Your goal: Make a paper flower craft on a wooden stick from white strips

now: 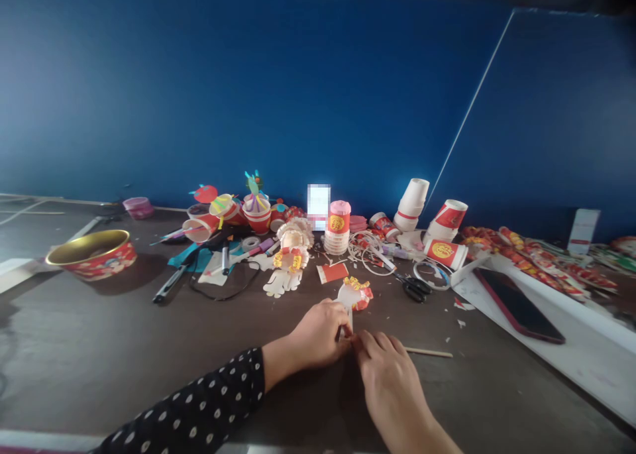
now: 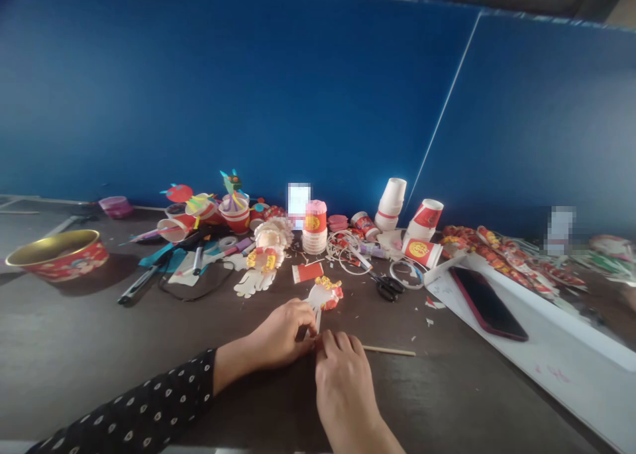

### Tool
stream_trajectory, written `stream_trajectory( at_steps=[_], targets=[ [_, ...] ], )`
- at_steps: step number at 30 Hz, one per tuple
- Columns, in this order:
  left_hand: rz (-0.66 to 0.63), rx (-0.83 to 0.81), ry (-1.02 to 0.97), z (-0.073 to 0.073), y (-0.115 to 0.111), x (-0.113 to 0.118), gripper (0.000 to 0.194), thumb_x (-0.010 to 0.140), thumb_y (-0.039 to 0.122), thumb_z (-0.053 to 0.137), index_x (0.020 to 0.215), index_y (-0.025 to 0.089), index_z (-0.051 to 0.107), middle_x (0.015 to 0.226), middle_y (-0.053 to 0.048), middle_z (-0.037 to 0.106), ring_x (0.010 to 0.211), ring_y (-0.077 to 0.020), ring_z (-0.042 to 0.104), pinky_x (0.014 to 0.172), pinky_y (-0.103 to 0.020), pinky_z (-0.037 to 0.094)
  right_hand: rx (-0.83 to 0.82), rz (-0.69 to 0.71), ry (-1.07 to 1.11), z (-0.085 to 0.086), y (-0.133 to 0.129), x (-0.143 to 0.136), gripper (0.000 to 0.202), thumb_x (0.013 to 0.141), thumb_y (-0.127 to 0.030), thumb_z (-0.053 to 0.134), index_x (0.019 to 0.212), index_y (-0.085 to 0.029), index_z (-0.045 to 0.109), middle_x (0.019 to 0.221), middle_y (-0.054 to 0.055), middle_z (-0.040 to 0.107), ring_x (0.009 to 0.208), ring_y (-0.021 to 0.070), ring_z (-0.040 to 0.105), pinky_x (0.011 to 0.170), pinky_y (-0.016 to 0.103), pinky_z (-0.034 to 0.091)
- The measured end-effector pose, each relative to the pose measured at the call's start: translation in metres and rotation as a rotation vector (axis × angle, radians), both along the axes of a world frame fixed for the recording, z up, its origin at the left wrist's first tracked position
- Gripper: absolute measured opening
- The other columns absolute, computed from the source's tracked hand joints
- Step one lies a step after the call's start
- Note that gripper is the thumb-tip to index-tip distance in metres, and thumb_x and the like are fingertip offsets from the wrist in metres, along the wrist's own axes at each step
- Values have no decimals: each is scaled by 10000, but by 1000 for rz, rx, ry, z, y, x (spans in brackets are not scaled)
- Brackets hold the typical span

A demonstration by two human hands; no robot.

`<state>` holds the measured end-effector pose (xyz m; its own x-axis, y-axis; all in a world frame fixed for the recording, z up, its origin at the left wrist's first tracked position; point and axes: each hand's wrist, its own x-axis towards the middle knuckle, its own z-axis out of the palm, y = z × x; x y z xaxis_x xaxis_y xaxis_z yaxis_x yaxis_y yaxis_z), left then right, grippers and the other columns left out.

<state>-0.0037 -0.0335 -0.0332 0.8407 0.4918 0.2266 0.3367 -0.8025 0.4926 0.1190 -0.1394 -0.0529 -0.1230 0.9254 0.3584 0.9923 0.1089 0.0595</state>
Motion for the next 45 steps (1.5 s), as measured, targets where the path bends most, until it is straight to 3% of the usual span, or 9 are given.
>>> stream_trajectory(
  at_steps=[9,16,20,25,29,33,36,40,45],
  targets=[
    [24,42,23,1,-3,1,104,727,136,538,685,158,630,756,-27,624,720,-155,539,748,-273,401,-3,-16,14,5,1,-3,296,777,-20,450,915,-181,656,852,53,623,790,205,518,772,359,345],
    [19,54,58,1,-3,4,129,744,153,502,670,156,608,751,-28,618,720,-153,547,768,-278,405,4,-30,356,1,-2,11,337,818,-70,430,1052,-225,618,986,45,627,859,180,549,788,311,400],
    [6,67,66,0,-3,3,134,767,185,505,686,163,609,823,-35,618,771,-162,541,779,-280,405,19,-5,456,-3,-3,14,289,831,-90,437,954,-237,654,971,36,629,845,168,556,786,302,409],
    [11,42,91,2,-3,-1,131,778,251,534,705,174,611,895,-46,603,839,-188,521,785,-286,412,38,2,416,-4,-4,7,239,838,-124,486,914,-264,664,903,24,634,824,176,541,732,294,398],
    [-117,15,51,10,2,-5,90,760,186,549,710,183,624,1013,-32,595,926,-181,516,852,-284,388,38,-8,383,-1,-3,5,190,853,-144,492,834,-239,655,832,22,611,804,170,517,709,275,383],
    [-244,74,1,18,7,-7,179,737,62,491,681,182,611,910,-16,638,938,-174,515,899,-299,349,47,-17,321,2,1,5,215,867,-159,476,734,-225,631,756,13,587,750,162,490,693,277,357],
    [-284,77,11,19,10,-8,173,790,117,474,722,182,619,880,-34,644,899,-174,530,880,-295,367,37,-18,292,1,3,5,231,872,-153,465,706,-220,611,731,2,574,719,154,482,687,276,343],
    [-299,10,10,15,12,-9,185,842,195,462,790,172,638,910,-51,642,895,-164,558,850,-264,402,0,38,310,-1,4,9,244,886,-145,430,734,-211,608,735,4,567,695,142,496,691,259,353],
    [-271,17,7,14,9,-10,161,824,162,473,790,155,630,884,-55,639,871,-162,570,815,-246,428,-42,68,287,2,7,14,229,884,-150,435,746,-205,608,760,7,574,722,144,517,704,252,365]
  ],
)
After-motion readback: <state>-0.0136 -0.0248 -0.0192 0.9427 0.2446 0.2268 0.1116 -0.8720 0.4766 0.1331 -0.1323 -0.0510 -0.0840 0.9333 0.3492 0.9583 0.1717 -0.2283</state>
